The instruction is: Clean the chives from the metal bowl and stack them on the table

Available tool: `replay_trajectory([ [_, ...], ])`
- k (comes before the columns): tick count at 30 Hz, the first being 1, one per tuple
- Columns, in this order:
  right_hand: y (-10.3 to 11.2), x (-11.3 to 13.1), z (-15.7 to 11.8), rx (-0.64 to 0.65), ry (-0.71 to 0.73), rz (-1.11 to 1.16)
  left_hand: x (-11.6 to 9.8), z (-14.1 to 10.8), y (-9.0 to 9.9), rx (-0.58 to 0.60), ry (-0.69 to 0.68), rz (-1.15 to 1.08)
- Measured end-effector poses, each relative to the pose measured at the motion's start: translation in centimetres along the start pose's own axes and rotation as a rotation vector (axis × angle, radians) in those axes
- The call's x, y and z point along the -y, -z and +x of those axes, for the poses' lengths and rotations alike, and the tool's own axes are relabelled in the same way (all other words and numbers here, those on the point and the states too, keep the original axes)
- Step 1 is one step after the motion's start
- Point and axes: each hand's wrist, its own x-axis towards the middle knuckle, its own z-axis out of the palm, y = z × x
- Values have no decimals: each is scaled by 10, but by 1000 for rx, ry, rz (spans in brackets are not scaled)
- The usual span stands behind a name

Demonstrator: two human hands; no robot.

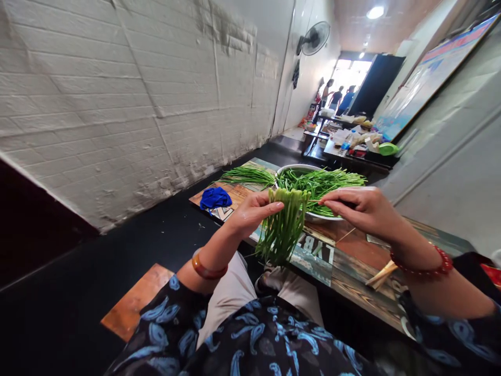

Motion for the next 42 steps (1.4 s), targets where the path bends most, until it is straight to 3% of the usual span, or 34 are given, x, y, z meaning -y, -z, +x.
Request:
replay_trajectory([
  [7,-1,-10,-7,2,7,5,14,3,-8,16,116,-79],
  [19,0,-8,-16,11,32,-35,25,4,-15,93,144,-91],
  [32,-8,-9,-19,13,28,8,24,1,-20,118,168,-154],
  [35,-8,-10,-22,-6,4,17,21,0,-22,48,132,-227],
  [39,-9,-13,-25,-52,-26,16,21,-3,-26,-183,20,-309],
  [42,-10,-12,-26,-67,-36,24,23,-4,-30,-266,1,-314],
])
